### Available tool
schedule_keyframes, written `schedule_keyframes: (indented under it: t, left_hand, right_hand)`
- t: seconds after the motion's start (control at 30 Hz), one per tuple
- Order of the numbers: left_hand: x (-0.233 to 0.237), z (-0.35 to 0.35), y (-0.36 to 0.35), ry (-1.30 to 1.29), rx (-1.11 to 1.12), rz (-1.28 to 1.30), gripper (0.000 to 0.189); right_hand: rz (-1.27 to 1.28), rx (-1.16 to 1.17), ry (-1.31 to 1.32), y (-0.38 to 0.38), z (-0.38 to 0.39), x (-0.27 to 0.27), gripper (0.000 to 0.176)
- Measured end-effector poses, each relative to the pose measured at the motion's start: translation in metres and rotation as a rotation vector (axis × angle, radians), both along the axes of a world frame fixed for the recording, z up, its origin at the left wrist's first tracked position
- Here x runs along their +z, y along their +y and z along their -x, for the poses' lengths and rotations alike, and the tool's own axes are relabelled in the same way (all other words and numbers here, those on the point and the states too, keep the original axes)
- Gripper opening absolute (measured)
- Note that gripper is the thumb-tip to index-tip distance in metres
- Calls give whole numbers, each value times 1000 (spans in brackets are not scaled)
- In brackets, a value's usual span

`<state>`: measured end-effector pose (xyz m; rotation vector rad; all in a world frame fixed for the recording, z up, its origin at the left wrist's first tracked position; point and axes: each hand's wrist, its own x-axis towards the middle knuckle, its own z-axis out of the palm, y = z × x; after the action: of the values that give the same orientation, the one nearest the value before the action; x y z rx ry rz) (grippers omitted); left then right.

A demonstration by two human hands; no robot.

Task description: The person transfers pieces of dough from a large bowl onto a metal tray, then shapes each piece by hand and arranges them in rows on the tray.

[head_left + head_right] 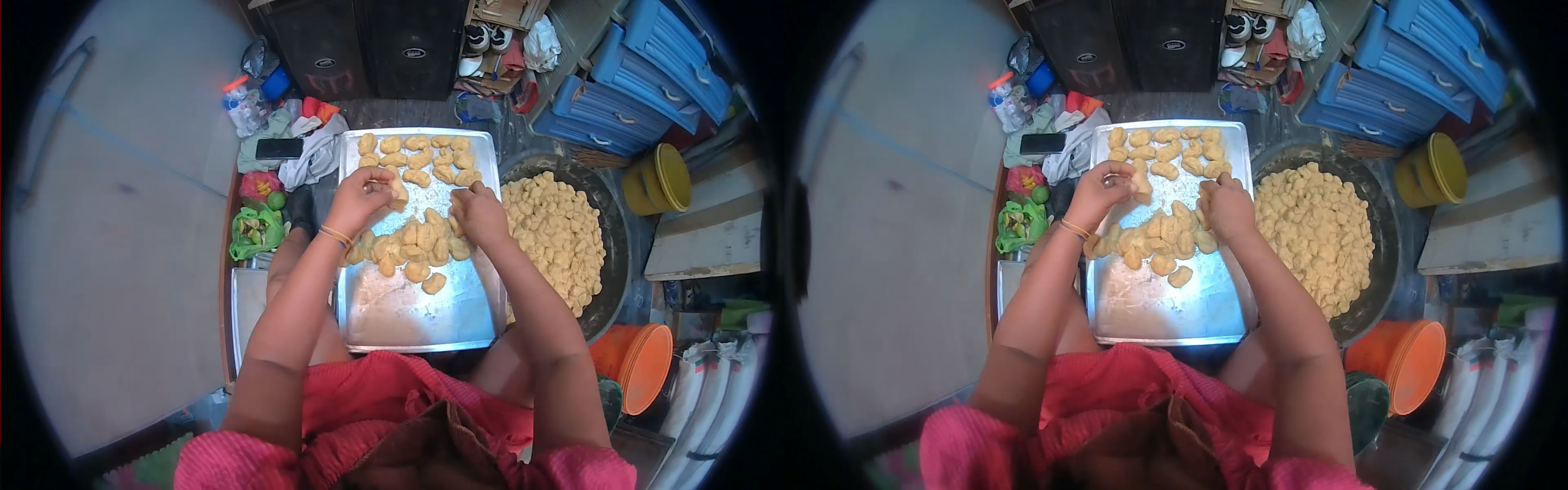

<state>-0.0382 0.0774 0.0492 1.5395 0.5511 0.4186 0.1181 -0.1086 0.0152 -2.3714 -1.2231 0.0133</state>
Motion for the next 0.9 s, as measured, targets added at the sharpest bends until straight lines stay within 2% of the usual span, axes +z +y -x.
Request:
schedule_keyframes:
  t: [0.1,0.17,0.23,0.27,0.3,0.37,0.43,0.5,0.63,0.7,0.8,0.83,0.9]
  left_hand:
    - [-4,-15,11,43,-96,-138,27]
    - [-5,-23,12,89,-139,-230,26]
    - [0,-28,9,156,-75,-558,27]
    - [-2,-30,7,156,-76,-556,27]
    - [-5,-30,6,157,-134,-705,28]
    - [-12,-31,1,112,-233,-949,32]
    - [-15,-41,-5,82,-300,-984,33]
    - [-13,-53,-9,107,-440,-1037,35]
    - [-15,-72,-19,184,-479,-1167,29]
    - [-19,-77,-21,249,-537,-1295,29]
    - [-23,-83,-22,286,-603,-1305,26]
    - [-23,-81,-20,288,-604,-1305,26]
    - [-21,-73,-15,137,-463,-1113,19]
  right_hand:
    - [47,39,124,4,-14,-8,17]
    - [-12,36,199,6,-20,-9,16]
    - [-60,34,272,7,-24,-5,16]
    - [-181,22,394,7,-26,-4,15]
    - [-302,10,518,7,-26,-3,14]
    - [-313,39,480,3,-27,-11,15]
    - [-326,69,440,-1,-27,-14,15]
    - [-188,132,318,-6,-27,-15,17]
    - [-109,195,272,-14,-30,-9,21]
    - [-70,274,162,-14,-31,-8,21]
    - [-4,246,170,-8,-34,-8,20]
    - [-5,246,172,-6,-31,-7,20]
    - [-234,125,312,0,-24,-5,19]
